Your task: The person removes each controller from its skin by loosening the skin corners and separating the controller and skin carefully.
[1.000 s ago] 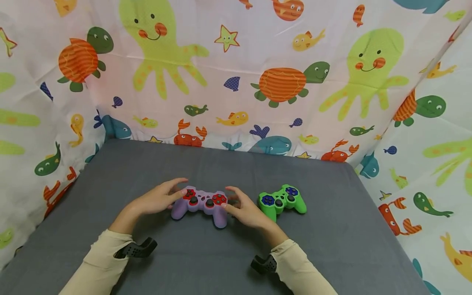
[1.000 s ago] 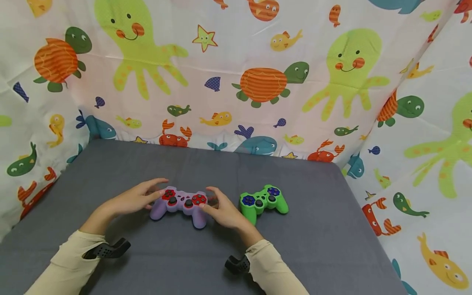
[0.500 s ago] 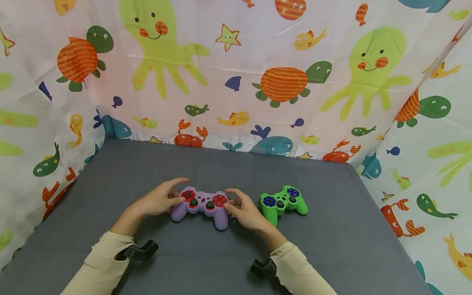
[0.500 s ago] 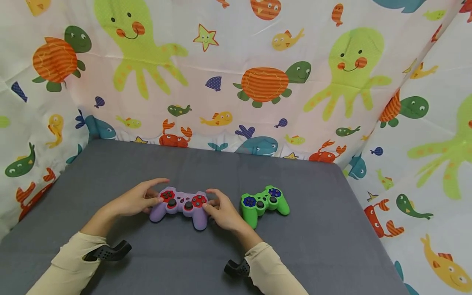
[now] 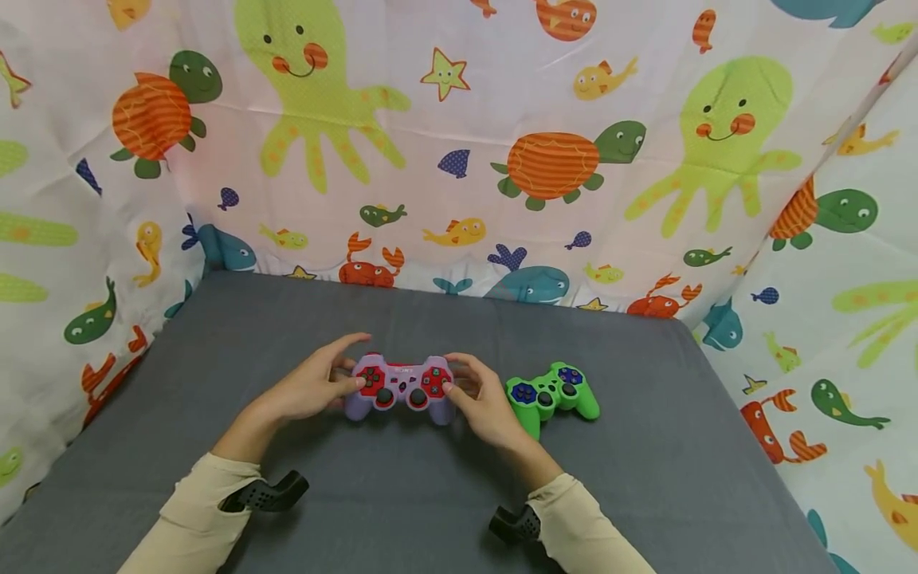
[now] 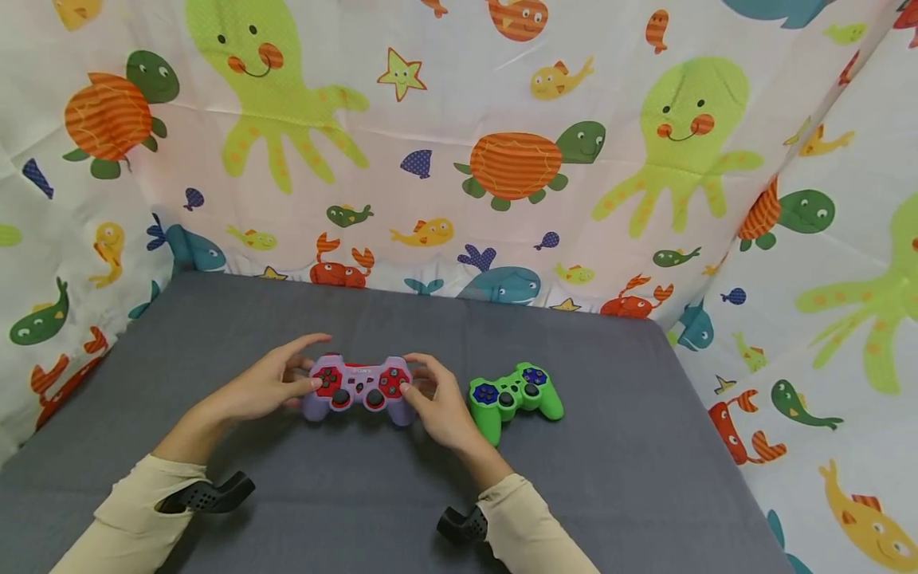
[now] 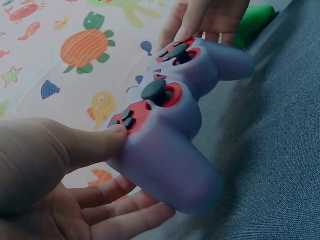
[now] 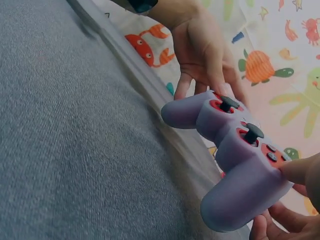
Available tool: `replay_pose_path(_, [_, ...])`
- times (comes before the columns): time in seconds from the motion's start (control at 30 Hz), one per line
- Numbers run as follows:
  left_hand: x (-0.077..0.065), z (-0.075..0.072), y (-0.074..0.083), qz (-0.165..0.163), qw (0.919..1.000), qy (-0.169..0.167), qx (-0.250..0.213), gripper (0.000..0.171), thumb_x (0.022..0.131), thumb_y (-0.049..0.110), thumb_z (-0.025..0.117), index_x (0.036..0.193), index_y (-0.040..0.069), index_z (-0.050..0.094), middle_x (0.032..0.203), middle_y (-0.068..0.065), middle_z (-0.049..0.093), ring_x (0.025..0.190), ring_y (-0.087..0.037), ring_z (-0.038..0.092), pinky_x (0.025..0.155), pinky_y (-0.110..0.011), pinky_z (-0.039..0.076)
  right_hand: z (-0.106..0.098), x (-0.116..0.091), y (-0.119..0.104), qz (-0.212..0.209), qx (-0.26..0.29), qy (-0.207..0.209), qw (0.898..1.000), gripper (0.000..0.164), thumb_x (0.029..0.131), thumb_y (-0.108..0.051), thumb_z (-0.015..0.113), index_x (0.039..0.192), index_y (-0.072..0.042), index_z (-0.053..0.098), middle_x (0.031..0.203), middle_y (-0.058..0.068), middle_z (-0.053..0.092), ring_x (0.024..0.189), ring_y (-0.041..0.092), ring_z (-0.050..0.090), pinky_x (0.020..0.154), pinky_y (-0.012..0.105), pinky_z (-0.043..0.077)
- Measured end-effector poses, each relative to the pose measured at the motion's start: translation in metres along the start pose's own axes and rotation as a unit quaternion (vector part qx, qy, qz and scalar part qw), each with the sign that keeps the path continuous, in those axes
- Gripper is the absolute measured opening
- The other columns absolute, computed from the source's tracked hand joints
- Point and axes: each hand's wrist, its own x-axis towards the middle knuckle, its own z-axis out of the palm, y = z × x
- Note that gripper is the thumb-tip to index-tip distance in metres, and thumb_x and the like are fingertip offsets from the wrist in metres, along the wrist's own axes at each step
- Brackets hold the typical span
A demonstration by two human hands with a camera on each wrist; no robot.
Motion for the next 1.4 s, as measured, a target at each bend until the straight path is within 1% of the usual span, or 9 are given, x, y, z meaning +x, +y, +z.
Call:
replay_pose_path(0.23, [0.001,-0.003,0.001,0.024,0.9992,0.004,0.031,0.073,0.093,0.006,0.072,0.155,0.011,0.036,0.12,-0.023,0.058,0.107,-0.031,0.068,0.08,-0.042,0.058,-0.005,0.006,-0.003,-0.019,0.01,-0.008,1.0,0.035,0.099,-0.004,0.061,0.132,-0.001,0.053,0.127,0.026,0.064,0.11,0.033,0.063,0.092,0.027,0.053])
replay_pose_path(0.37, [0.002,-0.003,-0.003,0.032,0.9971,-0.002,0.068,0.066,0.092,0.013,0.074,0.151,0.013,0.044,0.126,-0.019,0.06,0.116,-0.034,0.063,0.097,-0.05,0.054,-0.01,0.006,-0.003,-0.029,-0.01,-0.043,0.999,0.028,0.098,-0.004,0.063,0.122,0.0,0.048,0.121,0.025,0.065,0.107,0.032,0.063,0.09,0.033,0.053])
replay_pose_path(0.47, [0.002,-0.003,-0.006,0.038,0.9963,-0.02,0.074,0.06,0.094,0.021,0.073,0.148,0.009,0.048,0.129,-0.018,0.061,0.117,-0.033,0.06,0.103,-0.053,0.05,-0.013,0.005,-0.003,-0.04,-0.029,-0.083,0.995,0.036,0.097,-0.005,0.065,0.128,-0.002,0.046,0.122,0.022,0.067,0.109,0.03,0.064,0.089,0.037,0.053])
replay_pose_path(0.6, [0.003,-0.003,-0.009,0.04,0.9965,-0.061,0.04,0.058,0.096,0.026,0.07,0.143,-0.003,0.051,0.13,-0.02,0.064,0.116,-0.029,0.061,0.1,-0.046,0.053,-0.016,0.004,-0.002,-0.047,-0.051,-0.134,0.989,0.052,0.097,-0.01,0.068,0.144,-0.01,0.045,0.126,0.018,0.069,0.109,0.021,0.067,0.089,0.037,0.055])
replay_pose_path(0.67, [0.004,-0.003,-0.009,0.036,0.9957,-0.084,0.016,0.057,0.097,0.026,0.069,0.141,-0.005,0.052,0.13,-0.02,0.065,0.115,-0.026,0.062,0.099,-0.041,0.054,-0.017,0.004,-0.002,-0.045,-0.057,-0.15,0.986,0.054,0.096,-0.011,0.069,0.146,-0.012,0.047,0.125,0.017,0.069,0.105,0.017,0.067,0.089,0.037,0.055])
replay_pose_path(0.73, [0.005,-0.002,-0.01,0.028,0.9937,-0.108,-0.009,0.056,0.098,0.026,0.068,0.142,-0.003,0.052,0.132,-0.017,0.065,0.116,-0.024,0.062,0.098,-0.037,0.051,-0.019,0.003,-0.002,-0.042,-0.061,-0.161,0.984,0.053,0.095,-0.012,0.07,0.144,-0.011,0.051,0.124,0.016,0.069,0.104,0.014,0.067,0.089,0.038,0.054])
replay_pose_path(0.9, [0.007,0.001,-0.01,0.01,0.9844,-0.16,-0.074,0.056,0.097,0.025,0.067,0.147,0.008,0.05,0.142,-0.01,0.059,0.125,-0.025,0.055,0.103,-0.041,0.043,-0.023,0.004,-0.004,-0.04,-0.068,-0.193,0.978,0.05,0.095,-0.013,0.071,0.142,-0.008,0.053,0.125,0.014,0.066,0.105,0.017,0.065,0.091,0.042,0.054])
replay_pose_path(1.2, [0.003,0.007,-0.013,0.006,0.9769,-0.171,-0.128,0.055,0.095,0.021,0.07,0.143,0.002,0.053,0.135,-0.012,0.06,0.119,-0.028,0.054,0.099,-0.04,0.048,-0.024,-0.003,-0.008,-0.025,-0.077,-0.215,0.973,0.051,0.095,-0.015,0.071,0.143,-0.008,0.054,0.132,0.01,0.063,0.111,0.021,0.064,0.096,0.041,0.054])
replay_pose_path(1.4, [0.003,0.009,-0.017,0.021,0.9776,-0.173,-0.118,0.056,0.096,0.022,0.067,0.148,0.008,0.05,0.148,-0.018,0.052,0.127,-0.029,0.049,0.104,-0.043,0.042,-0.022,-0.003,-0.01,-0.029,-0.086,-0.214,0.973,0.051,0.095,-0.015,0.072,0.143,-0.014,0.055,0.132,0.009,0.064,0.112,0.019,0.063,0.099,0.04,0.053])
